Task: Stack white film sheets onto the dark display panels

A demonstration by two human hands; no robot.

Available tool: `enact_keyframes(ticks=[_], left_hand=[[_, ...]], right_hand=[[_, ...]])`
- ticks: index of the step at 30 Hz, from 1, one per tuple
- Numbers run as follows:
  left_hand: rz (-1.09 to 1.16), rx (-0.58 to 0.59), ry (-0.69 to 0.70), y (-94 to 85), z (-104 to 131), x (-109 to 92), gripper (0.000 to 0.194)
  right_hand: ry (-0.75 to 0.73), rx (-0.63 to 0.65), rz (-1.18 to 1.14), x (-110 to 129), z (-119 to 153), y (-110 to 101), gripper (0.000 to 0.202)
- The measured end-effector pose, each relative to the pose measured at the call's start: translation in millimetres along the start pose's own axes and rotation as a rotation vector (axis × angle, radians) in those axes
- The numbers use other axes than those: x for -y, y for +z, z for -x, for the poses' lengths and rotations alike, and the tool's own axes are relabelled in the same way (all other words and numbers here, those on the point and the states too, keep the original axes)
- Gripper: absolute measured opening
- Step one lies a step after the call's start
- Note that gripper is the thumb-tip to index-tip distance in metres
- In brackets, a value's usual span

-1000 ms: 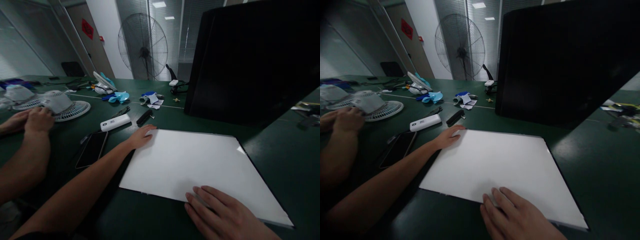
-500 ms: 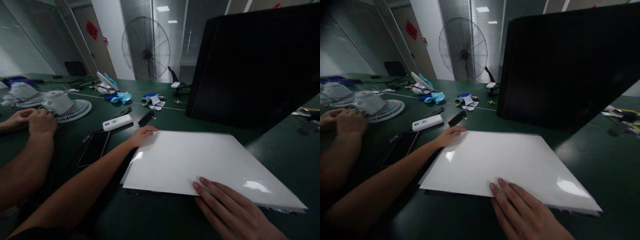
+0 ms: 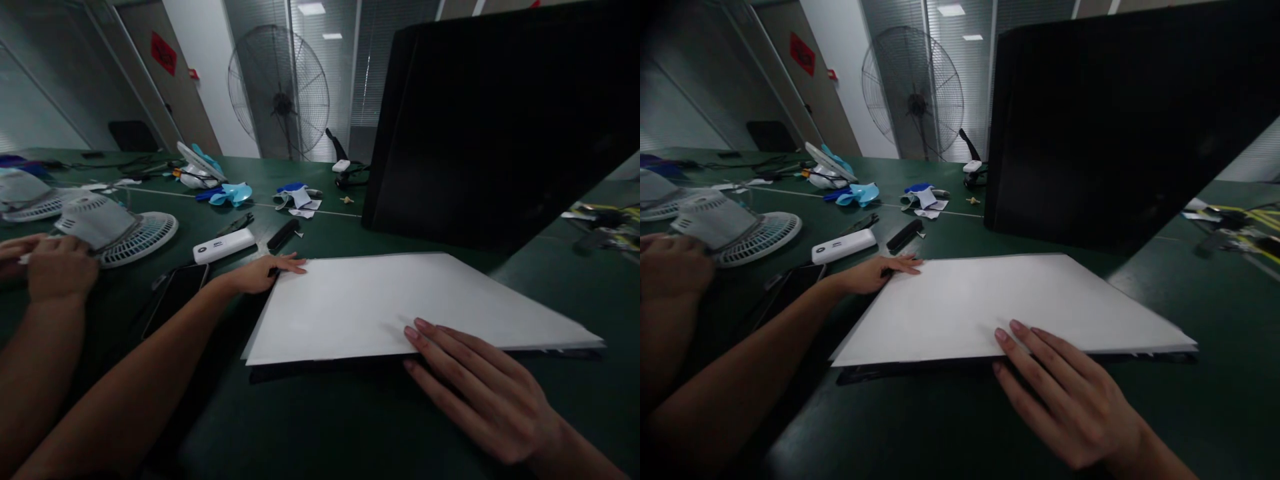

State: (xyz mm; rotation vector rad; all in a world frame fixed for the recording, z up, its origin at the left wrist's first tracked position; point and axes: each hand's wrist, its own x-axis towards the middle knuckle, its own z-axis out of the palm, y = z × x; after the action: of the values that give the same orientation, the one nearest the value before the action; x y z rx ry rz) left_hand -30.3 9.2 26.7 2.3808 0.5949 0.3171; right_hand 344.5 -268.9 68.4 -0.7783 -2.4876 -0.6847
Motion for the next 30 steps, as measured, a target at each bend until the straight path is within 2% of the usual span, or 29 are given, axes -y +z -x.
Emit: enact_keyframes(ticks=[7, 13, 16, 20, 22, 26, 30], left_hand=[[-0.212, -0.093, 0.170, 11.9, -4, -10, 0.059], [-0.320, -0.162, 0.327, 36.4, -11, -5, 0.049], [-0.338, -0.182, 0.386, 40.2, -10, -5, 0.047], [-0.327, -0.129, 0.399, 38.0, -7, -13, 0.049], [-0.307, -0.128, 0.407, 38.5, -8, -16, 0.049], [-0.220, -0.176, 0.360, 45.3, -14, -16, 0.048], [-0.175, -0.245, 0.164, 49.5, -22, -20, 0.057]], right_hand=[[0.050, -0.068, 0.019, -10, 2, -7, 0.028], [0.155, -0.135, -0.040, -18, 22, -8, 0.048], [0.107, -0.092, 0.002, -25, 30, -9, 0.042], [0.036, -0.051, 0.082, -36, 36, -11, 0.028], [0.034, -0.034, 0.086, -37, 34, -16, 0.029], [0.063, 0.032, 0.123, -18, 18, -37, 0.037], [0.171, 0.093, 0.143, 25, 15, -59, 0.050]])
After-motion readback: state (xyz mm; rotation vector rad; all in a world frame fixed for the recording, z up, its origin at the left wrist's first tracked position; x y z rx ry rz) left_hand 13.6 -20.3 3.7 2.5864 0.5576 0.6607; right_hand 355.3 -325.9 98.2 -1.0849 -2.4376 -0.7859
